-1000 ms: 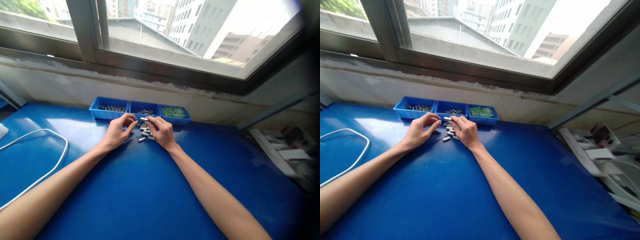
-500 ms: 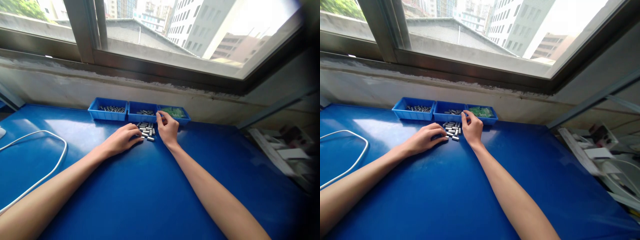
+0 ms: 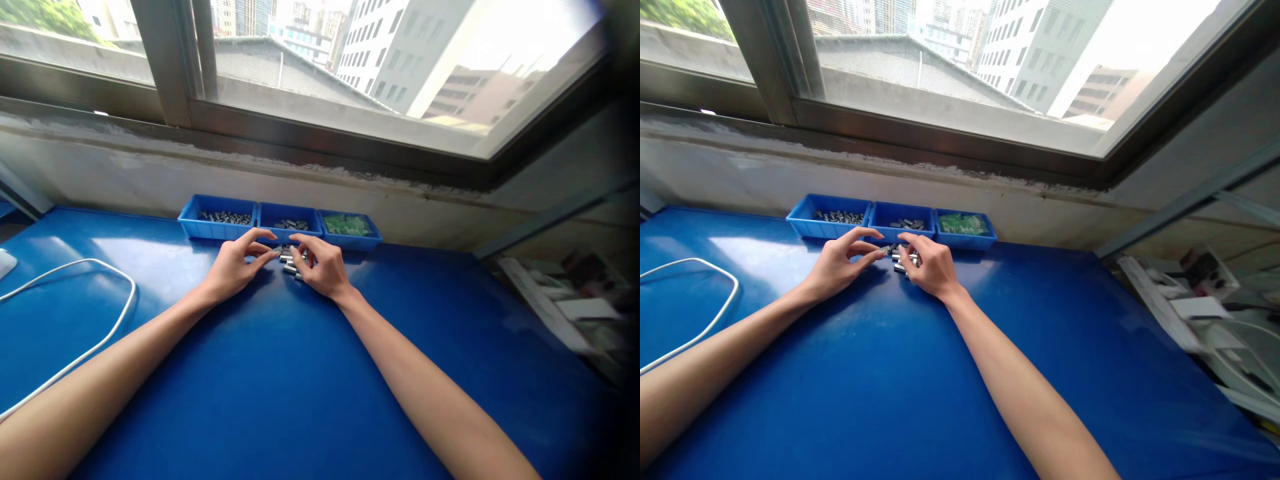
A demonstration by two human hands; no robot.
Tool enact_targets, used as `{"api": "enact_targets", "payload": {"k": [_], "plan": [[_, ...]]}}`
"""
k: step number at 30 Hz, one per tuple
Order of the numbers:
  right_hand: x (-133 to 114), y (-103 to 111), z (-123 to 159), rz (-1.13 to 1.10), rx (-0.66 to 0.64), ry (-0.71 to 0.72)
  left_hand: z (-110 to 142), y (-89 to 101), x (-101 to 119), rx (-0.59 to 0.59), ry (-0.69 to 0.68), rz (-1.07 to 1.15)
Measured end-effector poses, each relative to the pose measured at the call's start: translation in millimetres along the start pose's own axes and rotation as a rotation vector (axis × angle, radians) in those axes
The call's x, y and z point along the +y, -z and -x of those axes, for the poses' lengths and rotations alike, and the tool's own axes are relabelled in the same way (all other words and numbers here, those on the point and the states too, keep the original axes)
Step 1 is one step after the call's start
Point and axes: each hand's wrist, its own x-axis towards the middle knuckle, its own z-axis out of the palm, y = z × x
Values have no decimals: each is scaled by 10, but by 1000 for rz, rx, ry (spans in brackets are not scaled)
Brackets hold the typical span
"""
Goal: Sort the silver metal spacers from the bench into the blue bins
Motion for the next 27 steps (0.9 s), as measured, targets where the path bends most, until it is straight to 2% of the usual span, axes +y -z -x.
{"api": "enact_targets", "payload": {"k": [3, 7, 16, 19, 21, 22, 24, 27], "plan": [[-16, 3, 11, 27, -70, 96, 3, -2, 4, -27, 8, 35], [-12, -8, 11, 75, -89, 181, 3, -10, -17, -66, -14, 31], [-24, -10, 1, 178, -129, 222, -13, -13, -32, -58, -26, -13], [-36, -15, -2, 205, -103, 126, -16, -19, -22, 47, -117, -218], [-14, -20, -11, 199, 6, -18, -13, -33, -3, 84, -250, -397], [8, -22, -18, 193, 81, -103, -10, -44, 11, 54, -331, -474], [64, -25, -34, 183, 213, -251, -3, -68, 42, -88, -483, -584], [144, -26, -53, 171, 271, -355, 9, -102, 78, -330, -621, -641]]}}
